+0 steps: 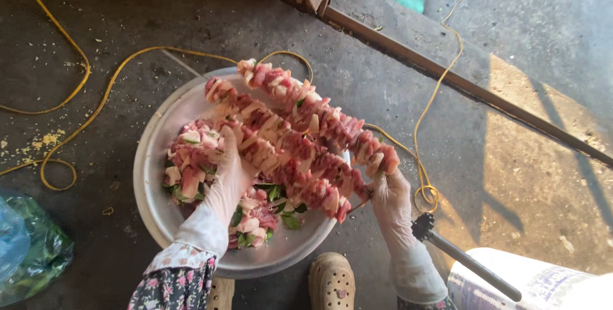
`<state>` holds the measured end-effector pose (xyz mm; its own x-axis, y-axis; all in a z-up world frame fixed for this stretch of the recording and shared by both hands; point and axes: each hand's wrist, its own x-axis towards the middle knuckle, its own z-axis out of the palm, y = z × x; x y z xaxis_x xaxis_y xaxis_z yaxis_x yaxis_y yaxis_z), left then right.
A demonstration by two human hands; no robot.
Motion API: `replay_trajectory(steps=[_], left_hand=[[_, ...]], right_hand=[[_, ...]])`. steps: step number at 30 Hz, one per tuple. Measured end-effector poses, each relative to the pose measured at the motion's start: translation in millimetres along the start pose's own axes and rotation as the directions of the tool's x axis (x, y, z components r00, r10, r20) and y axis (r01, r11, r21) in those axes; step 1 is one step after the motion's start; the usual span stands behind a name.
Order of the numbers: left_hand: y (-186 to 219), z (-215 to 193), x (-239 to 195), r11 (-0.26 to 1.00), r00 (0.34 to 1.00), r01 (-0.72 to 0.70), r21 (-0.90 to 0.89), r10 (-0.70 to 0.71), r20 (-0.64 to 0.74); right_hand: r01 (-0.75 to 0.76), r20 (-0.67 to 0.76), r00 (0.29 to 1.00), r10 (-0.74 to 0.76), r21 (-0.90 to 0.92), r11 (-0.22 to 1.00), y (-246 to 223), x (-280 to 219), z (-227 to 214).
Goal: The person threads pieces of raw meat and green leaves onto metal skewers from a large metal bowl. They hold the skewers with gloved hands, alternating between meat and leaves, then place the completed skewers into a bucket.
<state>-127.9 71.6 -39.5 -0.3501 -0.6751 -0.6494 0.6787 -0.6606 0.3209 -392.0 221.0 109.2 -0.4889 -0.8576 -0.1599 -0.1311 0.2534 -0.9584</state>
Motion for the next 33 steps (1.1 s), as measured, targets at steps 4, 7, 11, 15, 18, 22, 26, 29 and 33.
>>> replay_trajectory(steps=[4,7,11,15,18,22,26,29,33], left_hand=[[-1,29,-13,0.999,0.999,-0.050,0.017,0.050,-0.003],[-5,39,-47,0.999,0.998,-0.047,0.005,0.047,0.029],[2,75,-83,0.995,0.985,-0.102,0.019,0.099,0.142],[12,130,-118,0.955,0.946,-0.164,0.249,0.080,0.316],[14,202,-145,0.818,0.881,-0.294,0.495,0.030,0.473],[-25,313,-187,0.640,0.752,-0.445,0.627,-0.113,0.649],[-102,402,-235,0.646,0.675,-0.435,0.628,-0.228,0.702],[-183,438,-259,0.743,0.649,-0.278,0.609,-0.322,0.689],[-274,433,-267,0.808,0.733,-0.082,0.583,-0.348,0.585]], right_hand=[[0.037,-0.036,0.998,-0.041,-0.102,0.994,6,-5,-18],[-0.021,-0.108,0.994,0.007,-0.123,0.992,1,-23,-40],[-0.041,-0.162,0.985,0.058,0.106,0.993,-36,-43,-81],[-0.003,-0.294,0.953,0.068,0.215,0.977,-84,-95,-150],[0.075,-0.397,0.918,-0.001,0.171,0.982,-109,-150,-227],[0.011,-0.603,0.786,0.131,0.227,0.974,-105,-233,-343],[-0.012,-0.730,0.672,0.122,0.153,0.988,-68,-312,-458],[0.127,-0.734,0.677,0.060,0.196,0.972,-22,-346,-537],[0.102,-0.784,0.621,0.008,0.090,0.991,44,-372,-626]])
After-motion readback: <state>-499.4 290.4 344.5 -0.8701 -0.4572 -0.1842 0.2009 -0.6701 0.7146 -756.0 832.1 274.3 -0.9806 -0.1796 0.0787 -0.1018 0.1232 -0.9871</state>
